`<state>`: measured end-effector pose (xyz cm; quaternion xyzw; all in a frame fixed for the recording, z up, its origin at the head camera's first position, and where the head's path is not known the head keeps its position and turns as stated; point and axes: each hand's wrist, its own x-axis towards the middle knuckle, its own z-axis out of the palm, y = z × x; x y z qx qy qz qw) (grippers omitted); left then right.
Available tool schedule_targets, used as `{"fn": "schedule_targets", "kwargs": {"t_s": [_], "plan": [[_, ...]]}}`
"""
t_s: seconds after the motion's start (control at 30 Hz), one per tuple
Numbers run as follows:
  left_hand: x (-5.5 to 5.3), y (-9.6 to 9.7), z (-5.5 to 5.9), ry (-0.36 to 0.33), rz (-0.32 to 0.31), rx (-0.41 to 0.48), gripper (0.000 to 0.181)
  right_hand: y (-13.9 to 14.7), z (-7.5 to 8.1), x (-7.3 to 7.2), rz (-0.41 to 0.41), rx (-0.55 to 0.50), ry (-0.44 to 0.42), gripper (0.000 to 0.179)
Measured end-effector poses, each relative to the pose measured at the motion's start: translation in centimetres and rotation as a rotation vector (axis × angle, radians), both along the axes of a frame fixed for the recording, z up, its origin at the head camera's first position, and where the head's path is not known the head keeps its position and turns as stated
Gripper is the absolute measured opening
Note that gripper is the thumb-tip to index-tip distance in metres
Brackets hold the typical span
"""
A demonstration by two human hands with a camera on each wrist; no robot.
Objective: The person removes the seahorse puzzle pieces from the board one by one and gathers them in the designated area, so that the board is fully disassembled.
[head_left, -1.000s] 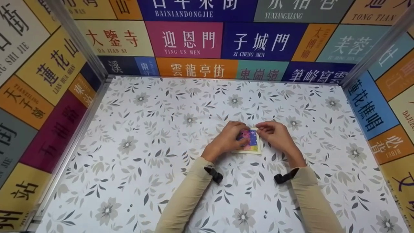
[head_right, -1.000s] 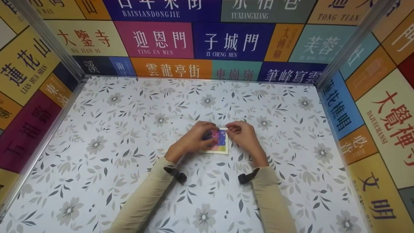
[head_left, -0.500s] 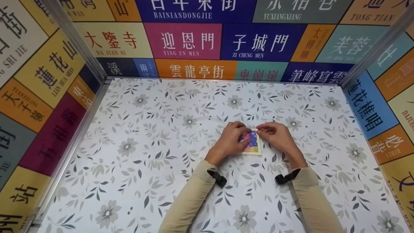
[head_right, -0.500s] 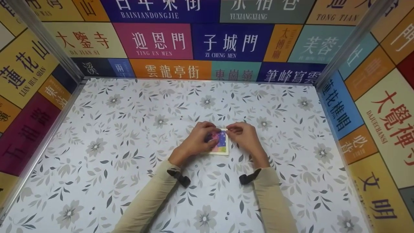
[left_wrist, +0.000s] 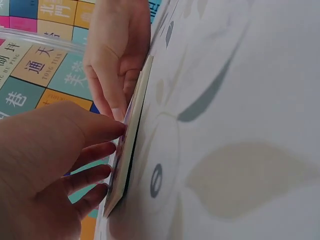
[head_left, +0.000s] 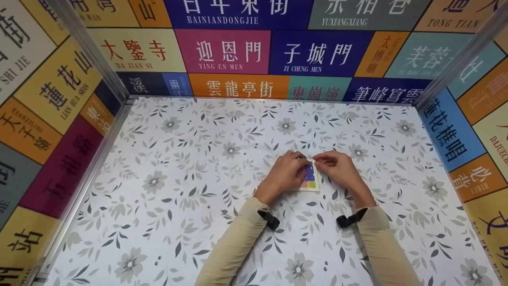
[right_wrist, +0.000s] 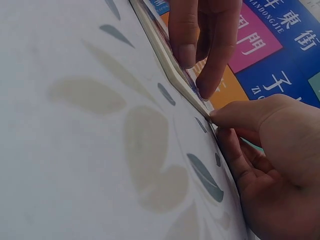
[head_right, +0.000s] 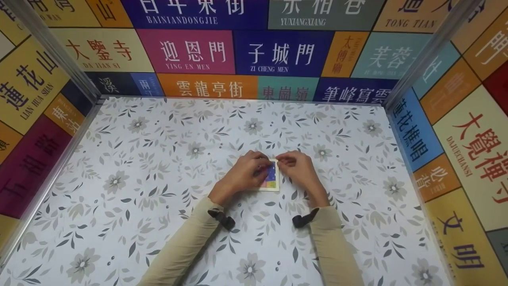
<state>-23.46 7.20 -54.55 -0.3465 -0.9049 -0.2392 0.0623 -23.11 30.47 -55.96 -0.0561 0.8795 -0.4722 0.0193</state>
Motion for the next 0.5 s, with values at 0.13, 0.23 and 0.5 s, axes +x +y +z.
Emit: {"fn": "schedule_targets", "kwargs": {"t_s": [0.13, 0.23, 0.5], "plan": [[-0.25, -0.15, 0.10, 0.008, -0.020, 0.031, 0.026, -0.15, 0.07, 0.01, 0.003, -0.008, 0.009, 0.025], [-0.41, -0.16, 0.07, 0.005, -0.023, 0.043, 0.023, -0.21, 0.10, 0.01, 0.005, -0.015, 0.017, 0.024], [-0.09, 0.19, 0.41, 0.043, 0.033, -0.147, 0.025, -0.12, -0.01, 0.15, 0.006, -0.010, 0.018, 0.027]]}}
